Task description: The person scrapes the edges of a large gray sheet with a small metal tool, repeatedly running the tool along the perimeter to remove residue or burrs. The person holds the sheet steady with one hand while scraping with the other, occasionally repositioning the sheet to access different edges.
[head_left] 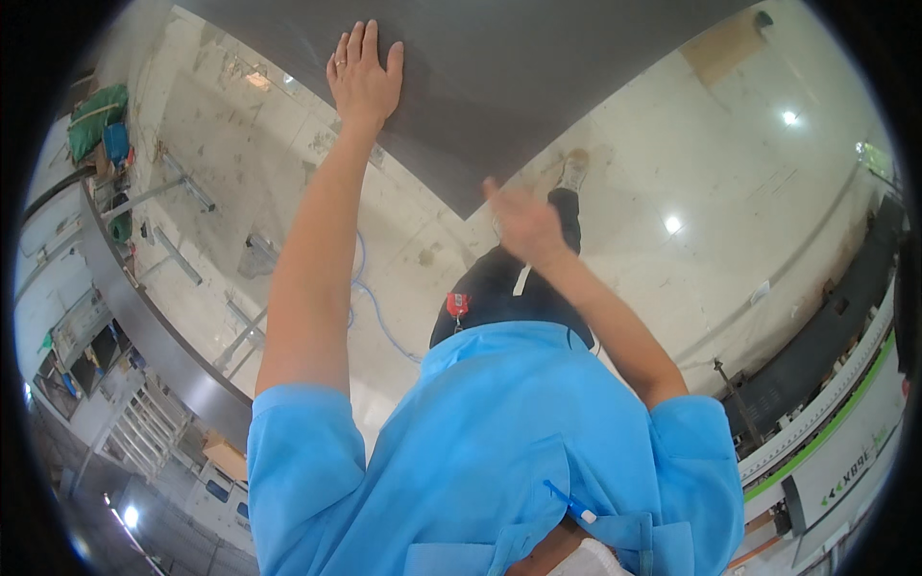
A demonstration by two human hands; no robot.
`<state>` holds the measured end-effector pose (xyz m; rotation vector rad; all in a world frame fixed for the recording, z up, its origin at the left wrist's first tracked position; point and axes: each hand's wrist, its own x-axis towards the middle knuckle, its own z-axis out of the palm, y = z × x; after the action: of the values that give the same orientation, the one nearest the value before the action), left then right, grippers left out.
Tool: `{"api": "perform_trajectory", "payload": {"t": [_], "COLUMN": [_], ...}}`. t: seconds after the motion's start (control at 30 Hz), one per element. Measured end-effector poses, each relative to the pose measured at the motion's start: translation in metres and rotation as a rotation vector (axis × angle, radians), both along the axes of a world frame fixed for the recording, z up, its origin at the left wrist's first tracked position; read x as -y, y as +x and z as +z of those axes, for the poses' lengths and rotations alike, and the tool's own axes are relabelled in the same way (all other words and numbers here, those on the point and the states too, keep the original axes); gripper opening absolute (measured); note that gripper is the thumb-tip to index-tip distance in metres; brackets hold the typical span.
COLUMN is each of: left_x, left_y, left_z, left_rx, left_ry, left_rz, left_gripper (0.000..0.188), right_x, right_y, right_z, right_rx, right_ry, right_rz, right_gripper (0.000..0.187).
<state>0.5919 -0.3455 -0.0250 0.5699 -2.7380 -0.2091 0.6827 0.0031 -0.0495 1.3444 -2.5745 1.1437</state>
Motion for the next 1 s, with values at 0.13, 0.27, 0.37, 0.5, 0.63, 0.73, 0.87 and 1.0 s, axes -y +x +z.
{"api": "perform_trajectory", "payload": {"t": [0.13,0.27,0.37,0.5,0.63,0.73,0.87,1.0], "left_x": [-0.001,-0.005,-0.007,-0.01,-0.009,-0.008,-0.007,-0.006], "left_y": [-0.001,0.0,-0.001,0.0,0.0,0.001,-0.001,0.001], "left_z": [0.001,0.007,0.015,0.02,0.018,0.016,0.015,0.012], "left_rx": [-0.025,-0.032,0.001,-0.001,-0.004,-0.044,-0.009,0.013], "left_ry": [0.024,-0.001,0.014,0.005,-0.021,-0.01,-0.015,0.003], "left_rz": [-0.001,-0.007,0.009,-0.015,-0.001,-0.025,0.0,-0.004], "left_gripper": [0.067,0.065,0.065,0.064,0.064,0.064,0.064,0.063], "right_x": [-0.007,-0.03,-0.005,0.026,0.009,-0.003,0.019,0.034], "right_y": [-0.068,-0.149,-0.074,0.031,-0.033,-0.072,-0.002,0.062], "right_z": [0.033,0.032,0.015,0.017,0.036,0.033,0.019,0.03], "right_rx": [-0.311,-0.138,-0.256,-0.043,-0.156,-0.137,-0.102,0.094], "right_ry": [0.165,-0.002,0.106,0.028,0.119,0.108,0.034,0.07], "right_rz": [-0.133,-0.344,-0.25,0.003,-0.048,-0.264,-0.122,0.087], "right_gripper": [0.03,0.028,0.037,0.048,0.04,0.041,0.051,0.049]}}
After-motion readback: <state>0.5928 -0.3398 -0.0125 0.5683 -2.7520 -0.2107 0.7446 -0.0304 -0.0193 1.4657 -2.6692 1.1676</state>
